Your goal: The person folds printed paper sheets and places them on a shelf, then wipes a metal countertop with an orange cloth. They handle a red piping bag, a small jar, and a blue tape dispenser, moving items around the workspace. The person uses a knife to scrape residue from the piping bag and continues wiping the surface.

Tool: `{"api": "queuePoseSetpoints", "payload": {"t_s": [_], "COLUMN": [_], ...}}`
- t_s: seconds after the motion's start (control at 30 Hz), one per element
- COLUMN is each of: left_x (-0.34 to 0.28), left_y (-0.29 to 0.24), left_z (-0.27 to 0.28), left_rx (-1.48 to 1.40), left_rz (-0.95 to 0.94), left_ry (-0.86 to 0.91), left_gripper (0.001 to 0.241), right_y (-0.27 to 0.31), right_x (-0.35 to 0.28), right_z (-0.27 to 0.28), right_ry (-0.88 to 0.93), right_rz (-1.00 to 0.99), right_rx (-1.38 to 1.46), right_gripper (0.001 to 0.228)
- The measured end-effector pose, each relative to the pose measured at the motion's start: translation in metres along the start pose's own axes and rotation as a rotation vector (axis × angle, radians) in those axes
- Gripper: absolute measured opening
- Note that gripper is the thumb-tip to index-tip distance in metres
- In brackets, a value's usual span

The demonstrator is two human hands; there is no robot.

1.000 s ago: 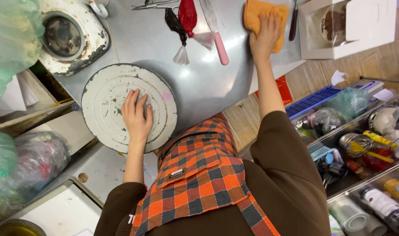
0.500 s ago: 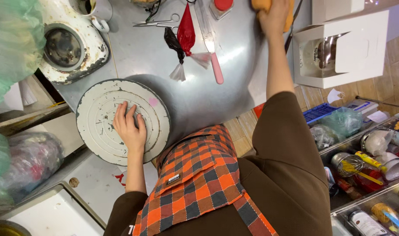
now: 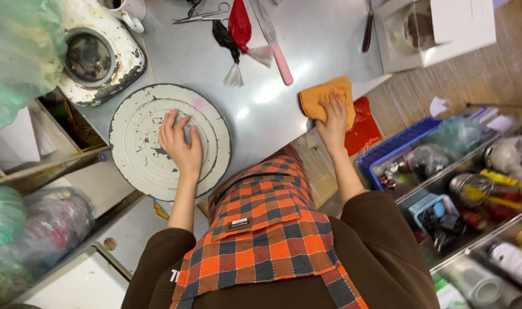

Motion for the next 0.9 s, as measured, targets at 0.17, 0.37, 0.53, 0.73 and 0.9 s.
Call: {"api": "queuePoseSetpoints", "payload": {"t_s": [0.17,0.37,0.53,0.73,0.9], "left_x": [-0.004,-0.007,0.001,-0.047,-0.1], "left_y": [0.011,0.019,0.029,0.024,-0.011], "left_z": [-0.008,-0.014,-0.005,0.026,0.032], "left_rx": [-0.031,-0.122,-0.413,-0.918,-0.972], "left_rz": [0.008,0.015,0.076,0.177,0.121], "left_ry": [0.021,-0.042,-0.054,0.147,0.565], "left_gripper": [0.024,0.022,0.02,0.025,0.047], "right_y": [0.046,0.121,0.167,0.187,0.197], "right_x": [-0.055,-0.104,-0.132,-0.139,-0.126], "right_z": [-0.017,-0.055,-0.082,-0.081,-0.036], "right_ry": [0.001,0.165,0.374,0.332,0.077], "right_rz": [-0.074,0.08,0.326,0.239,0.062], "right_rx": [0.039,0.02,0.032,0.295,0.417], "right_gripper": [0.06,0.055,0.048,0.046,0.046]}}
Point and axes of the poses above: each hand's wrist, its own x-axis towards the middle knuckle, its own z-axis out of the back of the hand, y = z × x, the point moved 1 cm from there along x, towards the middle knuckle, and after that the axes turned 8 degrees about y, right-handed, at the moved point
